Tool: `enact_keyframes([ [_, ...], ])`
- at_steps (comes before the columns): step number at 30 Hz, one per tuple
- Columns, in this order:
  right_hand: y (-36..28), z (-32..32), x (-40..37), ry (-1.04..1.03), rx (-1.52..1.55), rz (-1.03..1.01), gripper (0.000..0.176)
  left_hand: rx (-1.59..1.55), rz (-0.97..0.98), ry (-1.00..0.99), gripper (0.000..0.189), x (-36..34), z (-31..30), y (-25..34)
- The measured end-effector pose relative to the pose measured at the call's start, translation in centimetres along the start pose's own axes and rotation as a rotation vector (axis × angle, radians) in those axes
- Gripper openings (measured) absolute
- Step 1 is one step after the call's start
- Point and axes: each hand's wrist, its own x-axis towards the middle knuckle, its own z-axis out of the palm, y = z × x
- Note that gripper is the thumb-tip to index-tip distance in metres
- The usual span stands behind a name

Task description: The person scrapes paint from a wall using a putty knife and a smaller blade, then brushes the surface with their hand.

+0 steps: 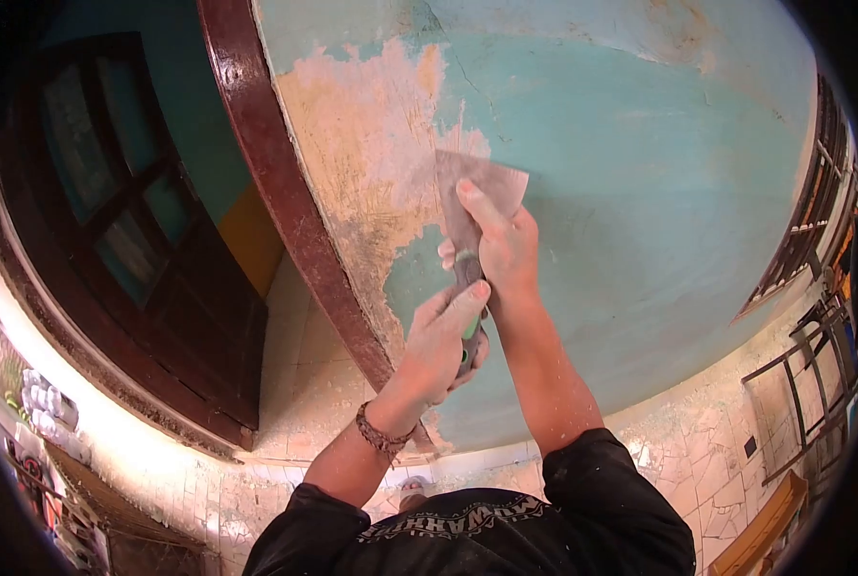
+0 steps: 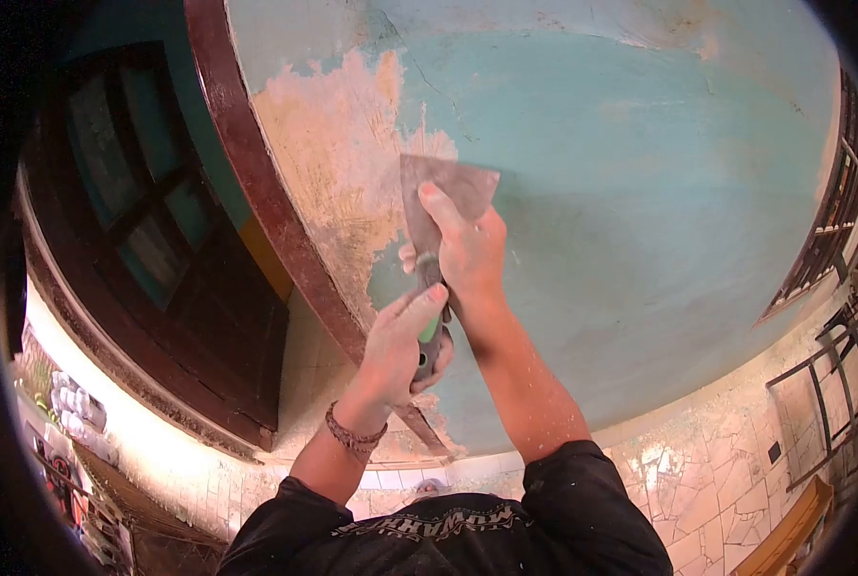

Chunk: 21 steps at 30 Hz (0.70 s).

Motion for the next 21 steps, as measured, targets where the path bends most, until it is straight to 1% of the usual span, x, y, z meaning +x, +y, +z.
enact_keyframes([
  [3, -0.5, 0.0, 0.8, -0.037, -0.017, -0.04, 0.024, 0.001, 0.022, 0.011, 0.036, 0.7, 0.7, 1.1],
  [5, -1.5, 0.5, 1.6, -0.045, -0.011, -0.021, 0.024, 0.006, 0.037, 0.016, 0.036, 0.9, 1.0, 1.5],
  [7, -1.7, 0.6, 1.6, -0.057, -0.004, -0.008, 0.023, -0.058, 0.093, 0.004, 0.036, 1.1, 1.1, 1.5],
  [8, -1.4, 0.5, 1.2, -0.048, -0.004, -0.032, 0.023, -0.061, 0.095, 0.006, 0.036, 0.9, 1.0, 1.2],
  [10, -0.6, 0.3, 0.9, -0.05, -0.002, -0.06, 0.023, -0.04, 0.015, 0.009, 0.036, 0.3, 0.7, 0.5],
  [12, 0.1, -0.1, 0.7, 0.019, -0.017, -0.028, 0.022, -0.019, 0.025, 0.001, 0.036, 0.6, 0.6, 0.4],
  [13, -0.3, -0.1, 0.9, 0.016, -0.021, -0.023, 0.022, 0.004, 0.026, -0.007, 0.036, 0.7, 0.6, 0.3],
  [15, -1.7, 0.3, 1.8, -0.068, -0.037, -0.031, 0.022, 0.005, 0.058, -0.001, 0.036, 0.8, 1.3, 1.9],
  [16, -1.7, 0.5, 1.9, -0.066, -0.041, -0.02, 0.022, 0.002, 0.088, 0.001, 0.036, 0.8, 1.6, 2.3],
  [18, -1.8, 0.8, 1.9, -0.053, 0.009, -0.026, 0.021, 0.003, 0.087, 0.014, 0.036, 0.9, 1.2, 1.9],
  [20, -0.8, 0.1, 1.4, -0.048, -0.017, -0.043, 0.021, 0.003, 0.103, 0.025, 0.036, 1.0, 0.9, 1.3],
  [21, -0.4, 0.0, 1.2, -0.037, -0.031, -0.06, 0.021, -0.003, 0.076, 0.011, 0.035, 0.7, 0.7, 0.7],
])
